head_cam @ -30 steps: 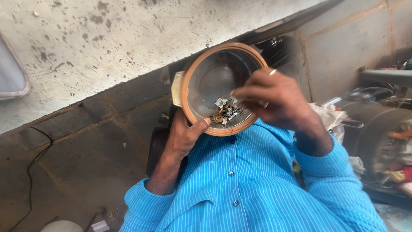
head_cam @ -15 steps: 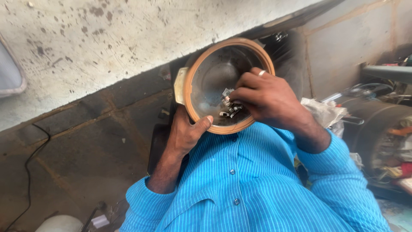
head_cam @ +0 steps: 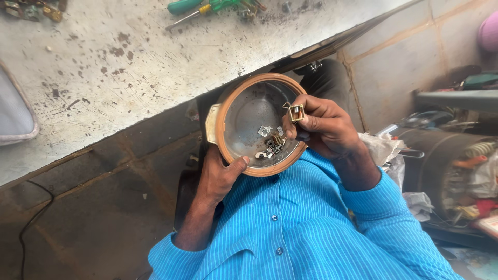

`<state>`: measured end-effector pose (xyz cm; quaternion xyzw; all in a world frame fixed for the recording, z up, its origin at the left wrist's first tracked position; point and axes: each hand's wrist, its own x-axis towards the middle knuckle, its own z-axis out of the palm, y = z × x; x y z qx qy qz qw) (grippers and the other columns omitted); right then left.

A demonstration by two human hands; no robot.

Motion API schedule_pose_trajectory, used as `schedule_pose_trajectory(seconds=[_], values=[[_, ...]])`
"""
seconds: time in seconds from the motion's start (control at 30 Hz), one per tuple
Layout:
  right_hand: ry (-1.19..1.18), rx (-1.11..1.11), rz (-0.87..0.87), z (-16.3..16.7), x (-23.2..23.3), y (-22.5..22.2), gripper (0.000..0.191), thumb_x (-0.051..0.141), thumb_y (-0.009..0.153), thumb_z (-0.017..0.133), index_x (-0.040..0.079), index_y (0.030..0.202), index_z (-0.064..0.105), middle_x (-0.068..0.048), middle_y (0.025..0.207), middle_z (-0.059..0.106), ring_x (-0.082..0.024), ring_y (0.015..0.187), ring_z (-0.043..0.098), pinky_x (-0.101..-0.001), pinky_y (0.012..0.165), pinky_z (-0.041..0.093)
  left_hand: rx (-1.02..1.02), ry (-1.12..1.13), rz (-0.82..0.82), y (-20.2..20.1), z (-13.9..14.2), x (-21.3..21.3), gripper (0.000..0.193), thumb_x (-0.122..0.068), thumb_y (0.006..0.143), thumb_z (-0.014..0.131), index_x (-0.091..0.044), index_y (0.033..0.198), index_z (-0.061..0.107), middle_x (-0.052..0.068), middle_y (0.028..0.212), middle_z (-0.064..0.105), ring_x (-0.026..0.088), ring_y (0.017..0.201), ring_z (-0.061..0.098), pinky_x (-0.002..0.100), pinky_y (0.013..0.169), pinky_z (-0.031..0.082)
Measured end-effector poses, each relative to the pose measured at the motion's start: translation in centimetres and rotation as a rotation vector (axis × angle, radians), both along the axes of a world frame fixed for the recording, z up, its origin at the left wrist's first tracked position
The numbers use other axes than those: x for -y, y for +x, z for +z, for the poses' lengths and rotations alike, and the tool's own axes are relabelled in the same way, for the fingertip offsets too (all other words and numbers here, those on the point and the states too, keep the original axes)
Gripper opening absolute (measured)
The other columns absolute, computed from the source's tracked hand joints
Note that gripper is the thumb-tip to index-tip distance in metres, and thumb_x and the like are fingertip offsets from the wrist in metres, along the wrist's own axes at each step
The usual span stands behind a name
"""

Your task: The person sorts small electronic components and wires from a container onto a workbench. They use pliers to separate and manipulate parts, then place sorted items into a bowl and on the table.

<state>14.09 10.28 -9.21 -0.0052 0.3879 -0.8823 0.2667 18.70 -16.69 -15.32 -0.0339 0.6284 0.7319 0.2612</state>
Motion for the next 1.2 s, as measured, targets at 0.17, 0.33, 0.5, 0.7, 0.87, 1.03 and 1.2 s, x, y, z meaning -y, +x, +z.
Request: schedule_pose_trajectory(seconds=[0.17,0.33,0.5,0.7,0.87,1.03,1.2], values=[[-0.029,0.048,-0.098,0.3,1.1,0.0,0.020,0.015,0.104,0.065,0.001,0.117,0.059,-0.011,0.104,0.063,-0.008,0.074,0.045,-0.0231,0.067,0.042,0.017,-0.026,-0.002,0.4,-0.1,0.2,0.081,-0.034,0.080,0.071,0.011,0.140,0.041,0.030,0.122,0.063,0.035,0.118,0.067,0.047,0.102,0.056],[-0.042,-0.021,-0.101,0.4,1.4,0.0,0.024,0.018,0.108,0.067,-0.002,0.120,0.062,-0.002,0.093,0.054,-0.006,0.075,0.043,-0.0224,0.063,0.039,-0.006,-0.040,-0.005,0.6,-0.2,0.3,0.083,-0.036,0.081,0.071,0.011,0.141,0.039,0.030,0.122,0.061,0.035,0.118,0.066,0.047,0.101,0.056],[0.021,-0.029,-0.148,0.3,1.4,0.0,0.028,0.022,0.105,0.071,-0.002,0.119,0.064,-0.004,0.100,0.055,-0.006,0.077,0.043,-0.0216,0.061,0.038,0.023,-0.056,-0.025,0.7,-0.3,0.4,0.083,-0.038,0.079,0.071,0.012,0.139,0.041,0.031,0.119,0.064,0.036,0.116,0.067,0.048,0.100,0.057],[0.085,-0.129,-0.246,1.1,1.9,-0.9,0.015,0.016,0.102,0.073,0.003,0.106,0.067,-0.009,0.113,0.066,-0.005,0.074,0.050,-0.0211,0.062,0.042,0.023,-0.057,-0.030,0.7,-0.5,0.4,0.082,-0.039,0.078,0.071,0.013,0.136,0.045,0.032,0.116,0.065,0.037,0.114,0.069,0.048,0.099,0.057],[0.603,-0.552,-0.392,2.6,1.5,-4.7,0.011,0.011,0.104,0.074,0.003,0.108,0.067,-0.004,0.098,0.071,-0.006,0.076,0.060,-0.0226,0.065,0.049,-0.005,-0.037,-0.040,0.7,-0.9,0.3,0.080,-0.041,0.078,0.071,0.014,0.132,0.053,0.032,0.114,0.068,0.039,0.112,0.072,0.050,0.099,0.059],[1.136,-0.745,-0.455,3.0,2.3,-9.3,0.008,0.006,0.107,0.076,0.003,0.110,0.069,0.000,0.082,0.063,-0.003,0.063,0.044,-0.0180,0.049,0.031,-0.005,-0.022,-0.033,0.8,-0.7,0.1,0.086,-0.042,0.079,0.071,0.013,0.139,0.043,0.033,0.118,0.063,0.038,0.117,0.067,0.049,0.100,0.057],[1.123,-0.721,-0.640,2.7,1.5,-9.8,0.002,0.005,0.116,0.070,0.006,0.117,0.069,-0.001,0.093,0.070,-0.004,0.070,0.052,-0.0206,0.062,0.039,0.021,-0.008,-0.017,0.6,-0.2,0.5,0.085,-0.040,0.079,0.071,0.013,0.139,0.043,0.032,0.120,0.063,0.037,0.118,0.066,0.047,0.101,0.055]])
